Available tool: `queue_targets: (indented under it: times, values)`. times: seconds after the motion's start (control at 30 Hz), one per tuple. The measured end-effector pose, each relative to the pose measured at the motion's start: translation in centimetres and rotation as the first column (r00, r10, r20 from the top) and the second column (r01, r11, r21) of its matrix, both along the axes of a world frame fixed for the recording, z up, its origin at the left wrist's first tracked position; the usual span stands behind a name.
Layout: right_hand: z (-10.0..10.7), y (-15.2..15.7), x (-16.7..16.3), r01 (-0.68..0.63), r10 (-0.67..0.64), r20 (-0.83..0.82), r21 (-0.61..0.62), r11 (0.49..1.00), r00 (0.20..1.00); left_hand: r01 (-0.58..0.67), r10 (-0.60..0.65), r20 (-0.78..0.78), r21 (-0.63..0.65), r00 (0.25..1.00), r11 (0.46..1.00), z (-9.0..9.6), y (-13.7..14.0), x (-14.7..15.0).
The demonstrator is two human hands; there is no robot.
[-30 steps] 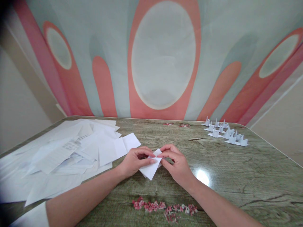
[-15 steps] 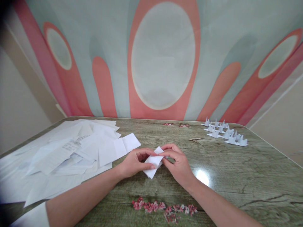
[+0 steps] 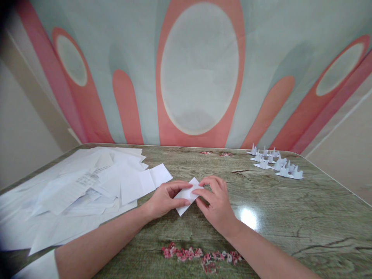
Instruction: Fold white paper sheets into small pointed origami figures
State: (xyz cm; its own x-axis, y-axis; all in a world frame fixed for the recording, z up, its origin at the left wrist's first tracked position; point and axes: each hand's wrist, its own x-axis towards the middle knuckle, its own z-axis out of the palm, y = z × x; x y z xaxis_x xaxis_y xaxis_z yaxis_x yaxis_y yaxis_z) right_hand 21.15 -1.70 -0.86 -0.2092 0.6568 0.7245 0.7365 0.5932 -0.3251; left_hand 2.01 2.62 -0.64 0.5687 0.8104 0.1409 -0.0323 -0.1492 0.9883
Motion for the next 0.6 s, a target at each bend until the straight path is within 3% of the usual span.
queue_targets:
  times: [0.23,0.6]
  values:
    - [-0.04,0.11,0.09,0.005,-0.004,0.02,-0.024,1.0,1.0,0.067,-0.055,0.076,-0.158,0.996,0.985,0.24,-0.35,0.17]
    - [-0.03,0.04,0.17,-0.038,0.038,-0.006,-0.107,0.993,0.999,0.055,-0.042,0.075,-0.18,0.996,0.982,0.01,-0.29,0.14]
